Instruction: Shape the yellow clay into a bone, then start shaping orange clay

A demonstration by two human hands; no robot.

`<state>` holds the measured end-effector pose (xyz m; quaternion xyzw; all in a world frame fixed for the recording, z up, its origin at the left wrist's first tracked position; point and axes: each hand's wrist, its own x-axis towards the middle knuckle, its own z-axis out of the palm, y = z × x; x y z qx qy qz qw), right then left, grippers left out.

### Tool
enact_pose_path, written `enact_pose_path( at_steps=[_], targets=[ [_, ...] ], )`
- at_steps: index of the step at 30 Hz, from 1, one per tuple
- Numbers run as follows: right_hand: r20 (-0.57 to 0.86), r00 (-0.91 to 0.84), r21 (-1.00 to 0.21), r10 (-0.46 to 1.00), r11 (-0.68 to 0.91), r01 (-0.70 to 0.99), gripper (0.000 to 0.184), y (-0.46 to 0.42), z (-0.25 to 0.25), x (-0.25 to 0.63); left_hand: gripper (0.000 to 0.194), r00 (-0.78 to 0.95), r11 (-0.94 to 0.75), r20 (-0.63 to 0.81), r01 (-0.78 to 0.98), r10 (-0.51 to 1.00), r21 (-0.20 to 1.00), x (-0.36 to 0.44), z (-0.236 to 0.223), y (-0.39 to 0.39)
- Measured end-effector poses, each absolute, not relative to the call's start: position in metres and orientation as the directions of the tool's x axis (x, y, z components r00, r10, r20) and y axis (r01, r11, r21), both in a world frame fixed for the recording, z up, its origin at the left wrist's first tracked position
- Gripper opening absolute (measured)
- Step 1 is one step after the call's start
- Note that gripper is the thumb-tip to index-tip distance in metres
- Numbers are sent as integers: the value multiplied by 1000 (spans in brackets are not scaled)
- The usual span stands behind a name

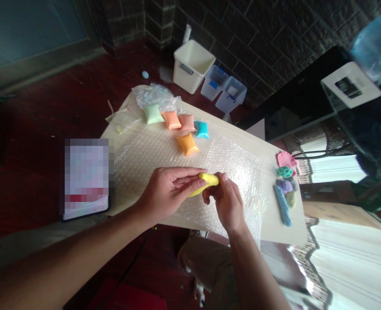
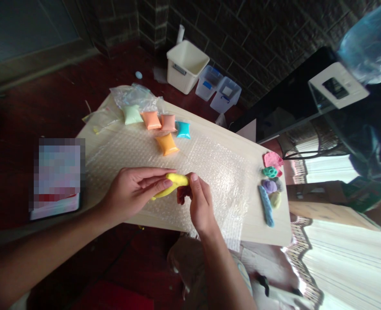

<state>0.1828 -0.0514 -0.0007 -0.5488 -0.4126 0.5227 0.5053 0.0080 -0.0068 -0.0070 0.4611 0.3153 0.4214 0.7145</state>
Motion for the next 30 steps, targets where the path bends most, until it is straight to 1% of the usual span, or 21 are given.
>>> enact_pose_path(
  at_steps=[4,6,8,10,11,12,14,16,18,20,22,24,26,27,30],
  targets=[
    [-107,111,-992,988,-113,49,51,-54,-2,182,33,392,161,-54,-247,919,956,7,-6,-2],
    [-95,133,-991,987,-106,82,52,-55,-2,182,35,396,127,-42,-189,917,974,5,-6,0],
    [-94,172,-994,981,-101,30,52,-54,-2,182,44,427,49,-16,-67,904,997,2,-6,3],
    [-103,233,-994,967,-90,-67,51,-52,-3,184,53,468,-46,4,79,884,996,-1,-7,6],
    [-109,264,-991,958,-83,-106,51,-51,-3,185,51,496,-80,4,130,868,988,-2,-7,8],
    [-115,289,-989,950,-81,-127,51,-49,-3,188,45,527,-93,-1,153,850,984,-2,-8,10],
    [-122,329,-990,936,-90,-110,47,-46,-3,194,32,583,-70,-22,134,812,989,-2,-9,13],
    [-125,321,-991,939,-105,-79,39,-44,-1,201,32,623,-2,-57,94,780,996,0,-9,14],
    [-134,247,-989,960,-115,-89,38,-42,3,207,30,655,93,-108,58,748,994,2,-8,12],
    [-161,126,-985,979,-152,-83,42,-41,7,210,30,688,191,-169,44,706,981,3,-9,11],
    [-196,66,-981,978,-196,-15,37,-40,8,212,31,659,249,-224,57,718,967,4,-12,10],
    [-204,98,-976,974,-209,54,29,-39,7,211,37,579,261,-256,75,774,962,4,-16,10],
    [-181,177,-978,967,-196,68,34,-38,3,209,44,514,266,-252,47,820,963,5,-20,12],
    [-173,213,-979,962,-191,66,37,-37,2,208,44,508,276,-242,8,827,961,5,-21,12],
    [-175,284,-975,943,-205,81,41,-35,0,204,35,480,285,-216,-74,850,956,6,-26,15]
  ],
)
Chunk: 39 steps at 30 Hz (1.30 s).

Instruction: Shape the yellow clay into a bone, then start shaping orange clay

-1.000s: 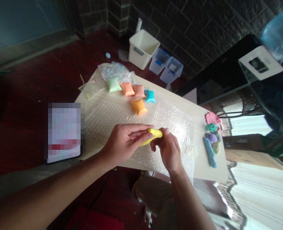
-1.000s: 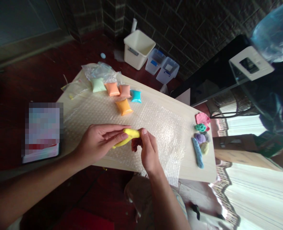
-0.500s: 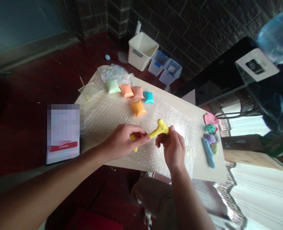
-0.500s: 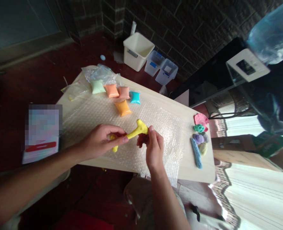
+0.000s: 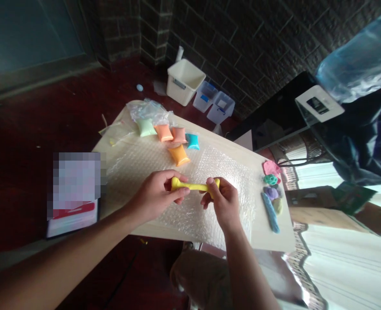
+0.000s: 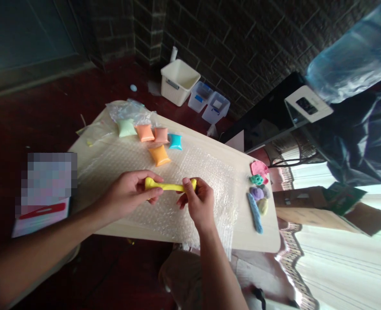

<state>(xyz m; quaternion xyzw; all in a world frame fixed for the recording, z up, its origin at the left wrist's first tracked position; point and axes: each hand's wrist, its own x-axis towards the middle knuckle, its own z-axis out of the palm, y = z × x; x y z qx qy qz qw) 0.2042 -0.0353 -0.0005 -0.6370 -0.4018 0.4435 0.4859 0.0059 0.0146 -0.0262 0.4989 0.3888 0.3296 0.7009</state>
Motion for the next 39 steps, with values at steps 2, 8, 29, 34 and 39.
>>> enact_pose_path(
  at_steps=[2,8,29,34,39],
  targets=[
    [-174,315,-970,933,-217,107,42,-35,-1,202,30,446,247,-201,-49,872,968,6,-29,15],
    [-213,283,-976,935,-214,-27,40,-36,1,202,29,340,92,-84,-7,937,996,3,-37,18],
    [74,250,-932,965,-22,361,16,-49,-12,188,51,323,390,-226,-665,919,636,7,0,29],
    [302,198,-810,933,142,569,10,-44,-7,169,33,496,616,-401,-741,770,268,14,11,27],
    [341,65,-777,938,243,581,22,-42,-5,160,34,484,601,-412,-767,772,225,11,16,39]
  ],
)
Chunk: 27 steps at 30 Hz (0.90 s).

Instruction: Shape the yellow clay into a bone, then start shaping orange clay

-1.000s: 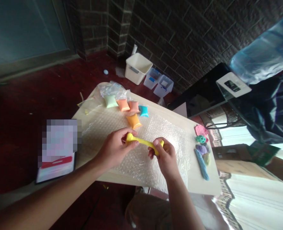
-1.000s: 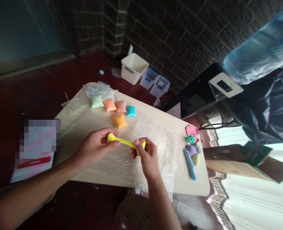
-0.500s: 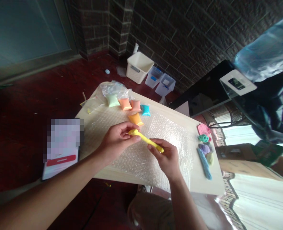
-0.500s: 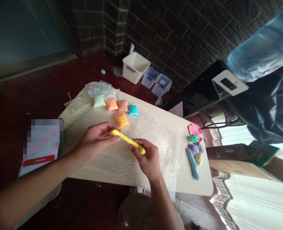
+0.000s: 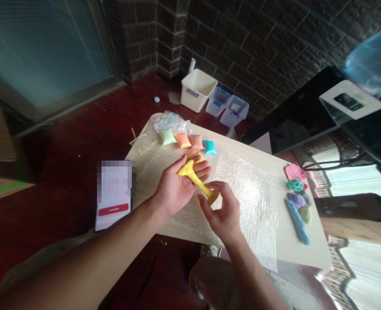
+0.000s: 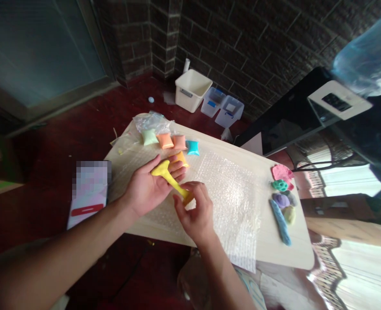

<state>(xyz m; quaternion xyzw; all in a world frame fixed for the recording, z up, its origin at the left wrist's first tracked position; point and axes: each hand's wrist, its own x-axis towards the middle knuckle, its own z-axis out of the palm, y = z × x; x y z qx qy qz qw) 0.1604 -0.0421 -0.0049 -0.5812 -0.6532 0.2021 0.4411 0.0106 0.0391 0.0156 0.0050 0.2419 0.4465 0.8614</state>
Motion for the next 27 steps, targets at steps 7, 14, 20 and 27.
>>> enact_pose_path(
  at_steps=[7,14,20,27],
  targets=[
    [-77,59,-997,995,-76,-28,32,-41,-11,154,34,545,624,-315,-736,777,265,0,15,55],
    [-330,-119,-918,936,-348,-189,30,-43,-14,142,36,518,618,-352,-728,779,297,-11,16,66],
    [-360,-93,-910,928,-371,-185,35,-45,-15,140,42,549,652,-358,-688,755,320,-9,5,72],
    [-363,-84,-907,928,-372,-195,39,-46,-16,144,46,520,647,-396,-682,757,341,-8,-6,76]
  ],
)
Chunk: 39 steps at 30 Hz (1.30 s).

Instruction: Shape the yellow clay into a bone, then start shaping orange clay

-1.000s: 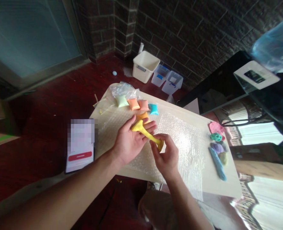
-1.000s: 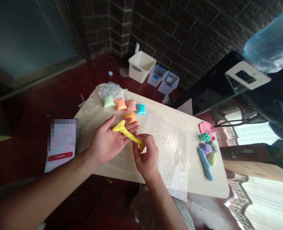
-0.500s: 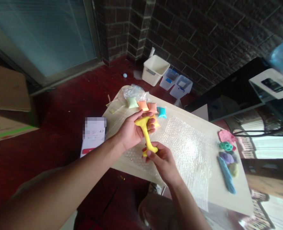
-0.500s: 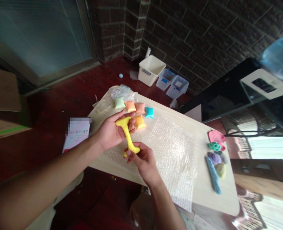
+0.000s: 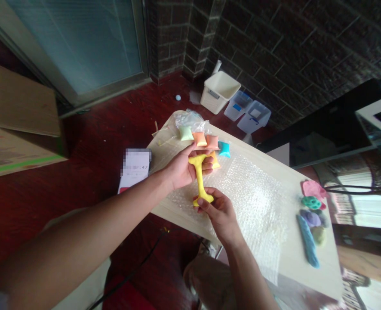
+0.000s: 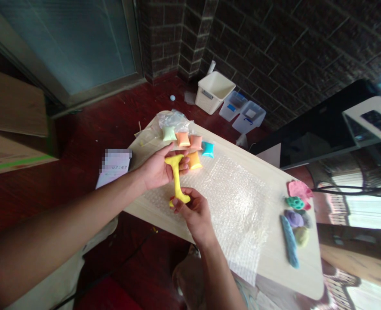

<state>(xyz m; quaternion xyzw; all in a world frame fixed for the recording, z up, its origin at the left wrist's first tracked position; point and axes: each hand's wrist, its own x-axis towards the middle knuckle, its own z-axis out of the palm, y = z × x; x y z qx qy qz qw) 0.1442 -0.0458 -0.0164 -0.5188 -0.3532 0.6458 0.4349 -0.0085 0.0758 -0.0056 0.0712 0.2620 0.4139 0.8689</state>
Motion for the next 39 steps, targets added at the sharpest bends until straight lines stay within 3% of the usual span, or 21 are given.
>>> enact_pose_path(
  at_steps=[9,16,22,39],
  targets=[
    [-352,-2,-914,936,-344,-216,34,-44,-15,148,48,470,601,-387,-704,793,379,-8,-3,76],
    [-224,159,-966,962,-196,-171,22,-36,-6,180,15,527,560,-287,-486,800,671,-8,-9,68],
    [-181,174,-981,968,-165,-106,28,-31,-6,197,23,511,485,-265,-363,818,796,-7,-11,57],
    [-99,194,-995,976,-92,-48,32,-29,-6,209,38,527,403,-262,-171,808,899,-9,-11,53]
  ],
)
